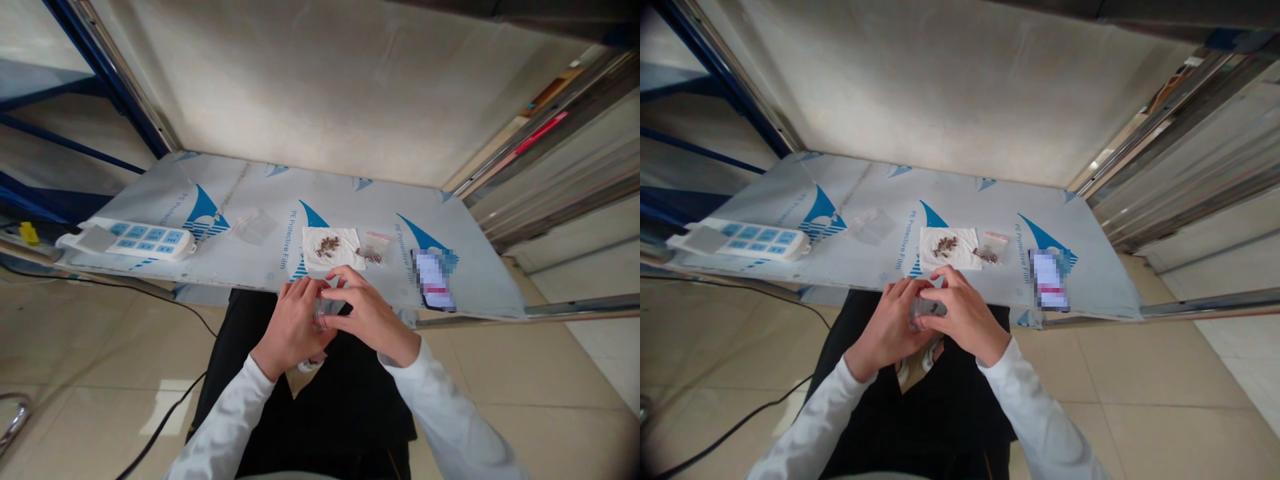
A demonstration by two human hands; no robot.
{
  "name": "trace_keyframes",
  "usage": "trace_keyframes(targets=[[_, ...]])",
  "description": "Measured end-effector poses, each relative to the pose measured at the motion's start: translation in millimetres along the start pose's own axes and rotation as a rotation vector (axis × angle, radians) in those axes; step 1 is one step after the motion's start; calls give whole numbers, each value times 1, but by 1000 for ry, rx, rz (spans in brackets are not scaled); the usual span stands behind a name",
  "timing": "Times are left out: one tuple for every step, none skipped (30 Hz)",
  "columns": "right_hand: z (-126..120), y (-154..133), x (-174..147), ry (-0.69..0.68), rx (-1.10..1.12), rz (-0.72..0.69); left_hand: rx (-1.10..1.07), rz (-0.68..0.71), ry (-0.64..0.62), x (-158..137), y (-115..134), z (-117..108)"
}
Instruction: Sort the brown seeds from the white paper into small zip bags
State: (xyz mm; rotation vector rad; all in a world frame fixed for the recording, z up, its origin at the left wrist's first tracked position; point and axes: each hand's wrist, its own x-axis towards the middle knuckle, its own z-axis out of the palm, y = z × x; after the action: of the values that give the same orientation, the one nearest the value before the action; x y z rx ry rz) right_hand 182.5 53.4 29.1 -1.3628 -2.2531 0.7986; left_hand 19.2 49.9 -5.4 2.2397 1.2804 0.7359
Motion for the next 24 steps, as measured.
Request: trace_keyframes(targets=[[2, 1, 1, 0, -17, -4, 5, -17, 1, -1, -1, 1], [4, 1, 3, 1, -31, -12, 13, -34, 7, -1, -3, 2], [5, 2, 4, -2, -42, -26, 23, -46, 14, -2, -5, 3], [7, 2, 6, -8, -49, -46, 33, -51, 21, -2, -7, 6], [8, 2, 8, -12, -54, -67, 40, -48, 28, -2, -10, 9], [11, 3, 10, -12, -58, -89, 40, -39, 31, -2, -13, 13], [13, 3, 12, -13, -57, -110, 34, -28, 31, -2, -15, 16], [17, 4, 14, -15, -51, -125, 24, -21, 36, -1, -18, 19], [22, 6, 16, -17, -41, -127, 13, -20, 45, -1, -20, 22], [27, 7, 18, -16, -30, -115, 2, -22, 55, -1, -21, 24], [32, 9, 19, -18, -20, -92, -8, -23, 59, -1, -22, 24], [36, 10, 20, -17, -13, -63, -17, -21, 61, -2, -23, 24], [39, 12, 21, -14, -9, -34, -22, -19, 61, -3, -24, 23], [40, 13, 21, -9, -7, -13, -25, -18, 60, -4, -25, 22], [40, 14, 21, -6, -4, -1, -21, -23, 59, -6, -27, 20], [37, 16, 20, -5, 4, 1, -13, -30, 56, -7, -29, 18], [34, 17, 19, -5, 21, -2, -1, -36, 50, -9, -31, 17], [29, 18, 18, -9, 46, -5, 11, -39, 41, -10, -33, 15], [23, 20, 18, -19, 78, -8, 23, -37, 27, -11, -35, 14], [18, 21, 17, -34, 115, -10, 33, -31, 12, -11, -37, 13], [13, 23, 17, -51, 154, -14, 41, -23, -2, -11, -38, 13], [10, 24, 17, -70, 191, -19, 45, -16, -12, -10, -37, 12], [7, 24, 17, -82, 222, -26, 45, -13, -15, -9, -36, 11], [6, 24, 17, -88, 246, -33, 38, -10, -14, -9, -33, 9]])
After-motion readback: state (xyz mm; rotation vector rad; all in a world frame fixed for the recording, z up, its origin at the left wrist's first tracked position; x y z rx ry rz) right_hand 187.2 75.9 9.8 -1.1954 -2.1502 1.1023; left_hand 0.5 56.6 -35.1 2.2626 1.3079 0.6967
